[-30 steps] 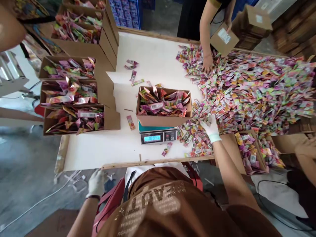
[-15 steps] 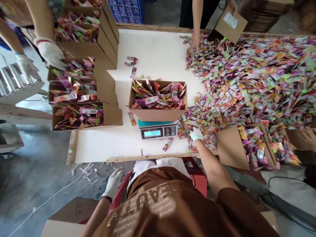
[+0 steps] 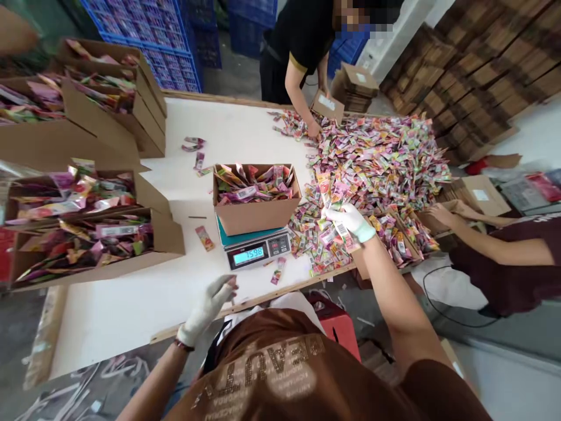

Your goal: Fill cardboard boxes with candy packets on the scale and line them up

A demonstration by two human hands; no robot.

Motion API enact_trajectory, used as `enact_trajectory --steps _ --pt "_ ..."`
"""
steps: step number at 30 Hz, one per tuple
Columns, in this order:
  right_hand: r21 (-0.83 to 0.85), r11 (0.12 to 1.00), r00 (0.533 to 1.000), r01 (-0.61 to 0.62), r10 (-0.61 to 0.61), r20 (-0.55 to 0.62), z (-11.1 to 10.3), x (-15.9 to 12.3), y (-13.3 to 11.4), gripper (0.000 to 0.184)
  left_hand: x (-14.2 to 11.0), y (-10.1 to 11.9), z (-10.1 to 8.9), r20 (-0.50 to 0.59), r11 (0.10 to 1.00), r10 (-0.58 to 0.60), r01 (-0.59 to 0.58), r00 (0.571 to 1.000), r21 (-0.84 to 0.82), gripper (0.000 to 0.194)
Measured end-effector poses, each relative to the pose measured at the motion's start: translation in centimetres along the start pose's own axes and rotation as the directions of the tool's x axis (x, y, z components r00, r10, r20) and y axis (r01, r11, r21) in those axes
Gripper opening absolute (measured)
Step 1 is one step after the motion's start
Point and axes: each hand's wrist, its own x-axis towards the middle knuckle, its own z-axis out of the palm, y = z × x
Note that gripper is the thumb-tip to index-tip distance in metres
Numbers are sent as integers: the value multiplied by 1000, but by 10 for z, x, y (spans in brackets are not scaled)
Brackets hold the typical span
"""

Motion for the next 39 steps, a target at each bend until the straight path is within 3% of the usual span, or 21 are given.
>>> enact_trajectory --steps 3,6,8,10,12,15,18,20,23,24,27,28,32,36,39 --pt "93 991 992 93 -101 78 32 3 -34 50 3 97 24 118 965 258 -249 959 -83 70" --pt "166 972 967 164 -192 169 67 8 -63 44 16 179 41 10 829 547 -540 837 -143 68" --pt "133 978 952 159 -187 242 86 15 -76 42 30 219 46 -30 750 648 -645 761 -146 68" --pt "85 987 935 138 -158 316 97 23 -82 42 45 246 48 -12 736 667 -661 745 -149 56" --pt "67 990 915 128 -144 377 100 31 -80 42 60 263 46 -13 772 625 -620 781 -139 36" --pt "44 988 897 145 -150 416 84 37 -66 36 81 276 39 -159 828 505 -528 848 -191 25" --pt "36 988 911 148 -150 384 45 31 -37 31 93 277 25 -249 864 404 -457 880 -211 31" --pt "70 994 935 81 -100 340 17 21 -15 33 91 272 16 -314 881 440 -472 841 -32 36" --pt "132 991 975 -24 -6 223 -13 6 13 37 74 259 9 -393 807 590 -506 705 304 37" --pt "145 989 984 -28 2 180 -17 3 18 37 67 255 9 -362 792 607 -504 707 344 37" --pt "205 979 992 2 -28 123 -9 2 19 38 51 249 17 -188 799 576 -501 795 331 36" --pt "242 970 991 2 -34 126 -2 3 17 38 49 249 19 -163 786 589 -515 791 342 34" --pt "308 951 993 -17 -21 118 22 9 14 35 51 252 12 -224 697 693 -558 685 451 27" --pt "230 973 999 -25 14 49 16 8 30 33 52 252 -11 -250 687 686 -495 683 532 34" --pt "220 973 997 -64 70 -18 5 6 37 34 51 256 -16 -240 665 700 -493 673 561 32"
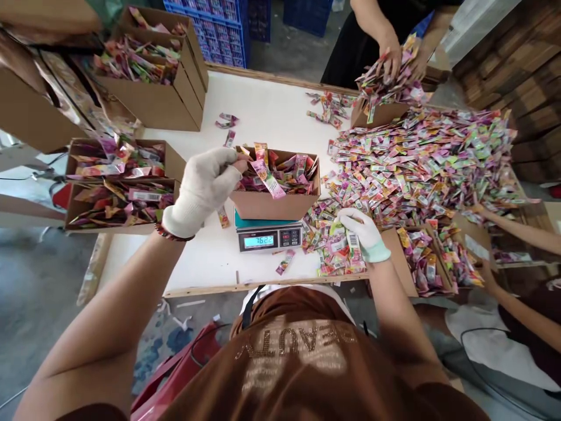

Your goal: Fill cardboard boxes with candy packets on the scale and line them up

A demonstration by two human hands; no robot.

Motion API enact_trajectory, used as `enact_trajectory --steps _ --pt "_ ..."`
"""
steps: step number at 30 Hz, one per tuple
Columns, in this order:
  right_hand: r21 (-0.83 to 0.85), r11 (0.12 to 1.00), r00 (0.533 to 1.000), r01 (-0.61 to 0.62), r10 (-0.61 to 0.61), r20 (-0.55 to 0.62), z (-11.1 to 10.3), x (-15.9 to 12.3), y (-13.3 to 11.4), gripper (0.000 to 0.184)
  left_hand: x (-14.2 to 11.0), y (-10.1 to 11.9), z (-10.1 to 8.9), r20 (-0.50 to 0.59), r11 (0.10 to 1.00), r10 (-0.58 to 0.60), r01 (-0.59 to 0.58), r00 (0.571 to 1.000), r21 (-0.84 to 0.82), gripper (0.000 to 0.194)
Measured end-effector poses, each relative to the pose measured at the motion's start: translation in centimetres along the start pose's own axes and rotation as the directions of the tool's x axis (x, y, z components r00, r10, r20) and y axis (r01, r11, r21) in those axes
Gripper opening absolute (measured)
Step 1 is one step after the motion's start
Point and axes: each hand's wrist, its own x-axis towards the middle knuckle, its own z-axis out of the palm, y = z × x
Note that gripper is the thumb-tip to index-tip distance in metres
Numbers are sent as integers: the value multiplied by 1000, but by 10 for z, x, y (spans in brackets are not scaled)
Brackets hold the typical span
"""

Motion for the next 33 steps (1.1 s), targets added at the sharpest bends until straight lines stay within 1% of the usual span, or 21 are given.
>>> enact_trajectory --steps 2,4,5,7,8,9,10,12,15,18,20,23,25,27,28,31,33 --pt "7 1000 1000 -4 4 -6 1 1 -6 33 2 7 7 24 999 3 -2 1000 -40 28" --pt "17 999 999 43 -43 1 14 6 -20 31 1 18 22 131 992 19 -2 991 -127 27" --pt "30 996 997 81 -81 0 24 10 -30 30 0 24 33 223 983 38 4 974 -185 25" --pt "78 983 986 164 -164 -15 48 22 -51 30 -1 33 55 408 943 88 56 909 -327 30" --pt "108 973 979 206 -204 -26 60 29 -61 31 -1 37 65 466 916 100 101 879 -388 33" --pt "128 960 968 250 -247 -40 71 37 -71 32 1 39 73 493 891 98 144 864 -430 33" --pt "135 947 957 291 -286 -54 80 45 -79 34 5 40 79 492 872 80 178 867 -457 28" --pt "114 930 936 349 -342 -82 93 61 -91 39 17 40 80 438 862 28 200 899 -465 18" --pt "70 926 924 371 -360 -131 96 80 -97 46 39 36 67 381 908 -22 177 924 -378 10" --pt "25 916 903 401 -391 -180 90 92 -95 39 57 27 53 357 948 -47 155 933 -280 11" --pt "-9 905 881 426 -417 -222 81 97 -91 34 64 18 48 327 971 -39 113 944 -211 11" --pt "-19 896 840 445 -424 -339 63 102 -86 32 66 8 41 266 996 26 -2 963 -91 13" --pt "-23 887 817 462 -436 -378 53 101 -84 32 61 12 36 218 996 88 -84 972 -29 17" --pt "-46 870 809 490 -474 -348 50 97 -85 31 54 24 32 201 991 134 -132 970 -23 24" --pt "-57 860 809 507 -497 -313 52 94 -87 31 50 32 31 209 988 152 -143 966 -58 27" --pt "-80 830 810 553 -557 -184 68 81 -97 32 41 57 35 286 961 199 -129 938 -246 33" --pt "-82 820 812 566 -572 -117 82 73 -105 32 38 67 40 309 934 212 -98 927 -344 28"
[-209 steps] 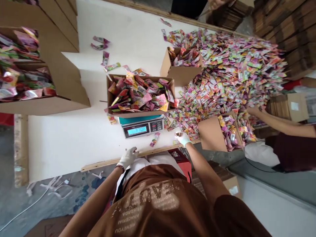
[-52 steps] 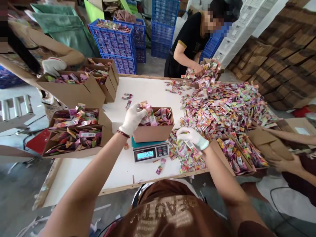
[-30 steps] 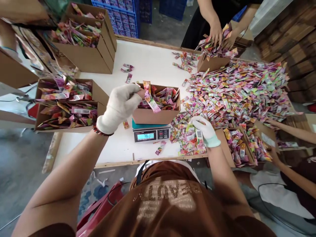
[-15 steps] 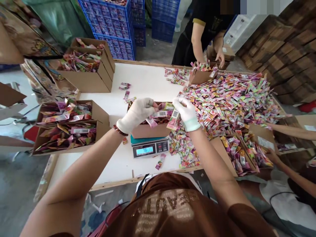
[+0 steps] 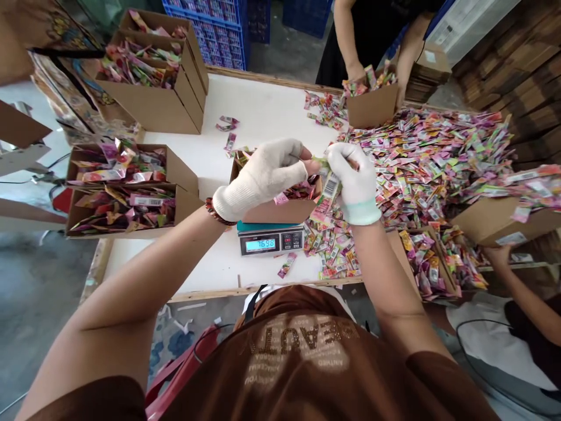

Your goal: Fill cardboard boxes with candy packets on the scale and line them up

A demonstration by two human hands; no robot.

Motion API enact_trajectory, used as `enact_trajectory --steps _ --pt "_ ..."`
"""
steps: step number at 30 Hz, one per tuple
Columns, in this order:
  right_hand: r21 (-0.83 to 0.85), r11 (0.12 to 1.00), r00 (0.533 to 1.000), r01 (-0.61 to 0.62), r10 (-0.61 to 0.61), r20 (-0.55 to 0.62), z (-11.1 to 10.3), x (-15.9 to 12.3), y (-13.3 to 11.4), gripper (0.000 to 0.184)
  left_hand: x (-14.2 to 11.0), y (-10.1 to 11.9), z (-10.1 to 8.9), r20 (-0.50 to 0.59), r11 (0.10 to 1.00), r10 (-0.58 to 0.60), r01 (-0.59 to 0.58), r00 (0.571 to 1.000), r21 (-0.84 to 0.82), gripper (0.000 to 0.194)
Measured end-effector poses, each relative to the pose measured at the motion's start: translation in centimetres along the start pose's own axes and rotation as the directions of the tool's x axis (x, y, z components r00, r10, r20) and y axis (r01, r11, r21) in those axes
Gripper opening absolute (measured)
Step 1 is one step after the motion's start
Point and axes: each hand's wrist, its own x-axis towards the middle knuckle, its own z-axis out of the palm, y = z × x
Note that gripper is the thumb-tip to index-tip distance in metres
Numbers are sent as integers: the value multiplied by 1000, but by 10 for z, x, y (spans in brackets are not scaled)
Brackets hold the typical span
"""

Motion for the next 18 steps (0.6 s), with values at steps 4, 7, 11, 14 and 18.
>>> enact_trajectory --steps 4,7,11,14,18 --pt "35 999 998 -24 22 54 14 -4 -13 32 2 2 7 -6 996 -38 38 999 -76 15" --pt "62 996 994 -59 53 94 12 -6 -12 35 2 0 5 -35 997 -52 50 998 -50 10" --pt "63 994 988 -93 84 133 1 -12 -9 39 2 -4 7 -47 997 -73 73 996 3 10" --pt "47 985 979 -169 162 126 -18 -20 -8 38 5 -10 8 -46 993 -116 117 992 27 11" --pt "111 906 910 -408 395 127 -51 -36 0 37 16 -25 -2 -66 960 -227 235 972 149 15"
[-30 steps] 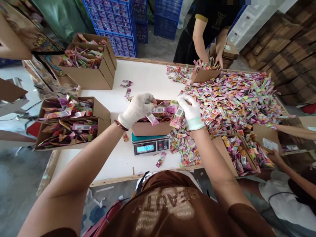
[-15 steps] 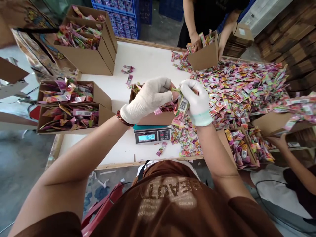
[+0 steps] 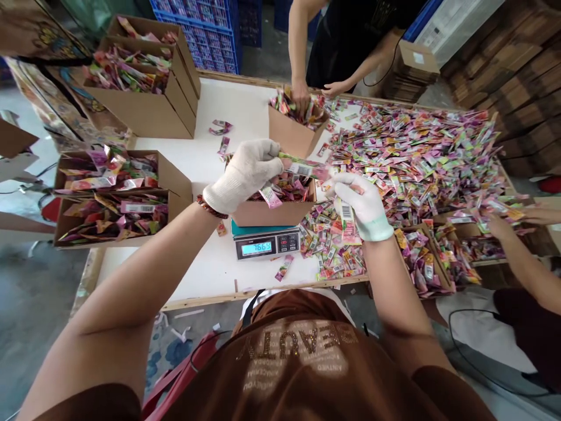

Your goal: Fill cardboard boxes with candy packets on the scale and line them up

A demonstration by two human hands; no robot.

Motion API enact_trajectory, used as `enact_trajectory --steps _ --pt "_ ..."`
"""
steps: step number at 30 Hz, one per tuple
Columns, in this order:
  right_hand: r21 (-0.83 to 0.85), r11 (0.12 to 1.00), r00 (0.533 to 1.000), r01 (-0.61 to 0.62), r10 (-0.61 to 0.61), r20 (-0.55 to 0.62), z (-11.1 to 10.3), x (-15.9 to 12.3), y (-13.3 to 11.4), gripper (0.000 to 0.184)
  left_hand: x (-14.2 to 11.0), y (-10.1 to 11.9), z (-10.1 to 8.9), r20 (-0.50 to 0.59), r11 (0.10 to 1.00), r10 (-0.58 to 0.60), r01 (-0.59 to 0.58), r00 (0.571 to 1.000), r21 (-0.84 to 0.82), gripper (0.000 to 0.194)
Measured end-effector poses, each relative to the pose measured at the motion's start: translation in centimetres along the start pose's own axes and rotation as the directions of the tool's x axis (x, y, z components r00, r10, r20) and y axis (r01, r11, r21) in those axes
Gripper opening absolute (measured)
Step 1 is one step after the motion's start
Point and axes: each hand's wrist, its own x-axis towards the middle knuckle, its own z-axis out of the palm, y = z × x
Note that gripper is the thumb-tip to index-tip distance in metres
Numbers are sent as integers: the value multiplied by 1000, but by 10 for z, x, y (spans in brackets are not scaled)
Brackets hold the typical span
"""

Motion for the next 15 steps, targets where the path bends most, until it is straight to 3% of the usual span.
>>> enact_trajectory --steps 2,5,9,12,15 --pt "38 996 996 -79 80 -36 -18 -8 11 39 4 -8 -8 -93 981 -25 42 995 188 30" --pt "-6 988 985 -157 157 -74 -46 -20 39 43 -9 -22 -23 -237 922 41 55 971 383 53" --pt "-192 948 957 -254 217 -194 -78 -38 92 47 -59 -44 -48 -314 918 -7 131 949 374 38" --pt "-333 891 934 -308 216 -286 -88 -49 123 39 -93 -55 -64 -276 885 -21 147 961 442 34" --pt "-385 867 932 -317 209 -297 -86 -53 134 30 -102 -53 -68 -160 868 19 63 987 492 39"
